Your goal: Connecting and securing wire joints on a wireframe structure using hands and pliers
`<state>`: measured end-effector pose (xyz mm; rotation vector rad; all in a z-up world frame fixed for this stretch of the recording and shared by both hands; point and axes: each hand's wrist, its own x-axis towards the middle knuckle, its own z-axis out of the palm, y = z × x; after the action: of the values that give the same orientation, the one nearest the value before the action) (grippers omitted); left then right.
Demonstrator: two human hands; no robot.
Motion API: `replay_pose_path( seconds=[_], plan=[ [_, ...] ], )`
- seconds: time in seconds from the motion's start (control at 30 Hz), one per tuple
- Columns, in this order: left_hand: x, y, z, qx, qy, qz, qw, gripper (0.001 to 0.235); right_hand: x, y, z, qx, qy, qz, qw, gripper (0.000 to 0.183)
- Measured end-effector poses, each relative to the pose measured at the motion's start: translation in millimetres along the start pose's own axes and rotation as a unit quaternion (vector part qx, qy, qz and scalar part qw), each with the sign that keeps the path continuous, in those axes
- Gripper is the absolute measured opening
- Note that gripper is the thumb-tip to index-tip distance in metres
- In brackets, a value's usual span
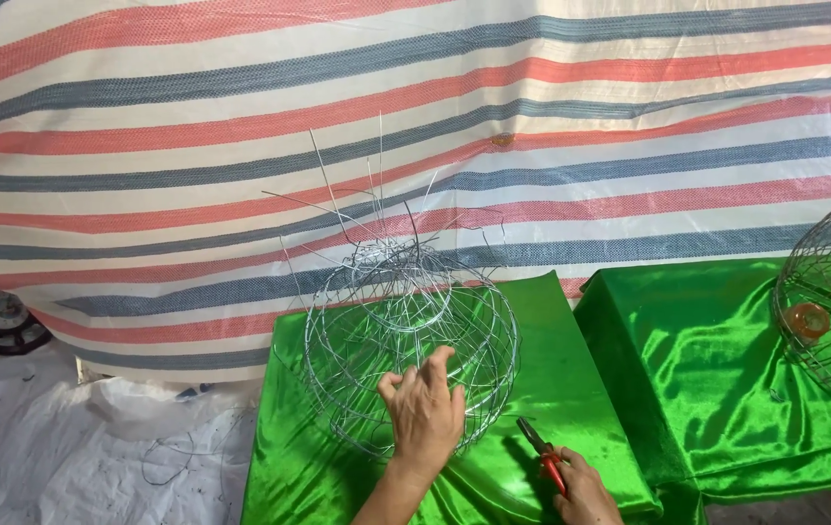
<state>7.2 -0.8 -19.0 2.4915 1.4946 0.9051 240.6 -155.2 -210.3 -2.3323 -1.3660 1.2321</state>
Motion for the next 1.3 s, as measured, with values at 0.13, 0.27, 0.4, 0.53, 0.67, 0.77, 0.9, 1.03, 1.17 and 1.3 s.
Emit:
replay_pose_path(
  seconds=[0.13,0.27,0.4,0.53,0.67,0.77,0.9,1.03,1.17,1.3],
  plan=[
    [-3.7,-6.9,1.1,0.008,0.005,0.022,1.0,0.091,-10.8,-18.3,0.0,-0.191,0.086,0.031,0.977,0.042],
    [-8.5,-16.5,4.6,0.033,0.018,0.059,0.998,0.107,-6.4,-22.0,-2.4,-0.219,0.108,0.056,0.968,0.043],
    [-10.5,-19.5,11.1,0.035,0.054,0.088,0.994,0.106,-5.5,-30.9,-14.7,-0.26,0.119,0.03,0.958,0.055],
    [-9.4,-16.7,7.2,0.016,0.052,0.091,0.994,0.1,-8.5,-76.3,-40.7,-0.156,0.29,-0.186,0.926,0.038],
    [-15.8,-17.4,9.0,-0.009,0.092,0.098,0.991,0.097,-35.5,-164.8,-79.3,-0.032,0.357,-0.434,0.827,0.028],
    [-19.4,-21.2,16.3,0.001,0.143,0.096,0.985,0.095,-39.4,-217.9,-101.2,-0.05,0.36,-0.528,0.768,0.022],
    [-20.8,-26.0,24.0,0.022,0.199,0.078,0.977,0.102,-30.9,-246.9,-116.4,-0.206,0.376,-0.587,0.687,0.023],
    [-13.1,-20.9,13.5,0.009,0.211,0.09,0.973,0.099,-39.2,-259.2,-130.8,-0.299,0.29,-0.569,0.71,0.022],
    [-12.3,-17.2,11.8,0.001,0.208,0.088,0.974,0.104,-33.1,-263.7,-133.9,-0.296,0.24,-0.577,0.722,0.019],
    [-14.4,-17.6,12.5,-0.011,0.175,0.077,0.981,0.103,-27.3,-264.6,-131.9,-0.275,0.237,-0.607,0.707,0.011]
  ],
)
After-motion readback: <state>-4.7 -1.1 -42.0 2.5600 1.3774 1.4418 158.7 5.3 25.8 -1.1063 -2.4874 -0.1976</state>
